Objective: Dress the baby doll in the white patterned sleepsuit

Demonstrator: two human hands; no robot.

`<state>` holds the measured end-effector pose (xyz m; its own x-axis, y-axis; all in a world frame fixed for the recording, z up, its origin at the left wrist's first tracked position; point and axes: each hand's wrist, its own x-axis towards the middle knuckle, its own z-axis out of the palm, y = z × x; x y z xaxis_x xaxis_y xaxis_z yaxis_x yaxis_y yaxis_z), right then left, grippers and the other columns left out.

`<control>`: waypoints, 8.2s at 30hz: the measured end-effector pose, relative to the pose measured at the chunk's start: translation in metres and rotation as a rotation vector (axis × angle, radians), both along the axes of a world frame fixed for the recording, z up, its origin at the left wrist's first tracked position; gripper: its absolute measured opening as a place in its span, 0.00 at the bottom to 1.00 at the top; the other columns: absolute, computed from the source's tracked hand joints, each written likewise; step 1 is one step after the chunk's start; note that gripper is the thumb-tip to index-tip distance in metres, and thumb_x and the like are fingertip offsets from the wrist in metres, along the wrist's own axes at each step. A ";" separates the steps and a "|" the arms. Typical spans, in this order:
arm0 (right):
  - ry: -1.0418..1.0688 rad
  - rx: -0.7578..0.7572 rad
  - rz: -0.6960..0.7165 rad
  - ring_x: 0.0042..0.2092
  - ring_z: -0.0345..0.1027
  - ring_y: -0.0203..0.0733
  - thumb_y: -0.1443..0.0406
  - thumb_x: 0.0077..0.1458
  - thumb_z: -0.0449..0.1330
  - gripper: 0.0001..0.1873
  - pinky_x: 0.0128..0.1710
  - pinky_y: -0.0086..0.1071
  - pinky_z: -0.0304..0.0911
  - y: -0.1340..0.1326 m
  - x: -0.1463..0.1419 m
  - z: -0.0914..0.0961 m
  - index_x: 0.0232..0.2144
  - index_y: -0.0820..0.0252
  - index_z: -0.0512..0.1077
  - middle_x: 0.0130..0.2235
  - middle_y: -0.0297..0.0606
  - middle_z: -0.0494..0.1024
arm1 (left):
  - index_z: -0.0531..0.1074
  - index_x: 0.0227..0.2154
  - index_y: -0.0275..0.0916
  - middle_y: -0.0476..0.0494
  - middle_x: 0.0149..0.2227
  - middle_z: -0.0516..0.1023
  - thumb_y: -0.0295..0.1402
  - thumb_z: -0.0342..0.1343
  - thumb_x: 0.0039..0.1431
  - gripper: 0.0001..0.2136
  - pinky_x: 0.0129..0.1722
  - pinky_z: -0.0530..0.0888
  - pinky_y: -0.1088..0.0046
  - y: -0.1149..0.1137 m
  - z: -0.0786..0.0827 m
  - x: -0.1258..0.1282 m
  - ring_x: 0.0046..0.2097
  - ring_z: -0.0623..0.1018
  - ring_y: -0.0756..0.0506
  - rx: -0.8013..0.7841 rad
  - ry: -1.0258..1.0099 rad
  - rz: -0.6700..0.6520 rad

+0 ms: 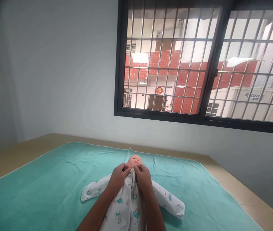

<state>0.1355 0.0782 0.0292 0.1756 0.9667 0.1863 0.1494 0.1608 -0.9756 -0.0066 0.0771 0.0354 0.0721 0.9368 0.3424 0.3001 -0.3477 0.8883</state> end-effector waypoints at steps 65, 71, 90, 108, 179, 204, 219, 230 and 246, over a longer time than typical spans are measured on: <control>0.195 0.047 0.187 0.34 0.70 0.39 0.61 0.39 0.70 0.15 0.36 0.30 0.64 -0.007 0.008 -0.011 0.30 0.61 0.72 0.31 0.35 0.77 | 0.77 0.29 0.33 0.45 0.27 0.78 0.40 0.61 0.43 0.14 0.33 0.68 0.72 0.007 -0.002 0.000 0.31 0.74 0.48 -0.277 -0.344 -0.205; 0.137 0.055 0.184 0.32 0.70 0.40 0.58 0.39 0.70 0.17 0.33 0.31 0.63 0.003 0.007 -0.019 0.29 0.62 0.73 0.30 0.37 0.78 | 0.76 0.26 0.33 0.47 0.25 0.77 0.43 0.61 0.46 0.15 0.32 0.67 0.73 0.008 -0.004 0.001 0.30 0.74 0.47 -0.251 -0.283 -0.164; 0.097 0.058 0.178 0.38 0.73 0.45 0.62 0.41 0.67 0.14 0.39 0.34 0.65 -0.002 0.007 -0.016 0.33 0.62 0.74 0.34 0.39 0.80 | 0.74 0.33 0.35 0.41 0.34 0.80 0.37 0.58 0.46 0.12 0.40 0.70 0.69 0.015 -0.014 0.002 0.39 0.78 0.43 -0.172 -0.354 -0.141; -0.215 0.147 0.054 0.38 0.74 0.45 0.62 0.46 0.61 0.10 0.39 0.34 0.65 -0.011 -0.001 -0.004 0.31 0.59 0.79 0.34 0.38 0.81 | 0.74 0.34 0.34 0.39 0.36 0.80 0.29 0.59 0.44 0.11 0.45 0.70 0.66 0.017 -0.016 -0.003 0.41 0.78 0.42 -0.190 -0.374 -0.189; 0.211 -0.074 0.225 0.21 0.52 0.30 0.54 0.46 0.64 0.15 0.21 0.27 0.43 -0.076 0.007 -0.012 0.28 0.61 0.73 0.19 0.27 0.66 | 0.76 0.22 0.40 0.41 0.48 0.76 0.35 0.60 0.48 0.05 0.57 0.64 0.59 -0.048 0.003 -0.013 0.52 0.72 0.38 -0.149 -0.121 -0.186; 0.085 -0.006 0.213 0.22 0.52 0.29 0.60 0.46 0.65 0.13 0.22 0.27 0.44 -0.070 0.007 -0.021 0.33 0.62 0.75 0.20 0.25 0.64 | 0.71 0.25 0.40 0.49 0.28 0.75 0.35 0.52 0.54 0.07 0.35 0.65 0.72 -0.059 0.015 -0.015 0.34 0.72 0.46 -0.052 0.090 -0.205; -0.007 0.046 0.261 0.26 0.58 0.31 0.65 0.45 0.64 0.12 0.25 0.26 0.50 -0.068 0.006 -0.021 0.34 0.62 0.70 0.24 0.28 0.69 | 0.67 0.31 0.41 0.50 0.29 0.72 0.25 0.51 0.48 0.07 0.34 0.64 0.74 -0.054 -0.002 -0.005 0.35 0.71 0.48 -0.021 0.189 -0.055; -0.018 0.010 0.176 0.23 0.55 0.30 0.59 0.50 0.61 0.11 0.23 0.26 0.48 -0.071 0.005 -0.014 0.27 0.62 0.71 0.22 0.29 0.69 | 0.66 0.29 0.40 0.52 0.28 0.71 0.26 0.53 0.47 0.05 0.33 0.65 0.75 -0.055 -0.006 -0.005 0.31 0.71 0.50 -0.024 0.064 -0.064; -0.063 0.014 0.133 0.24 0.56 0.32 0.61 0.49 0.59 0.08 0.25 0.27 0.50 -0.077 0.002 -0.010 0.28 0.61 0.68 0.22 0.27 0.67 | 0.71 0.35 0.39 0.45 0.37 0.72 0.26 0.53 0.51 0.08 0.44 0.69 0.65 -0.055 -0.008 -0.011 0.40 0.71 0.45 0.098 0.099 -0.078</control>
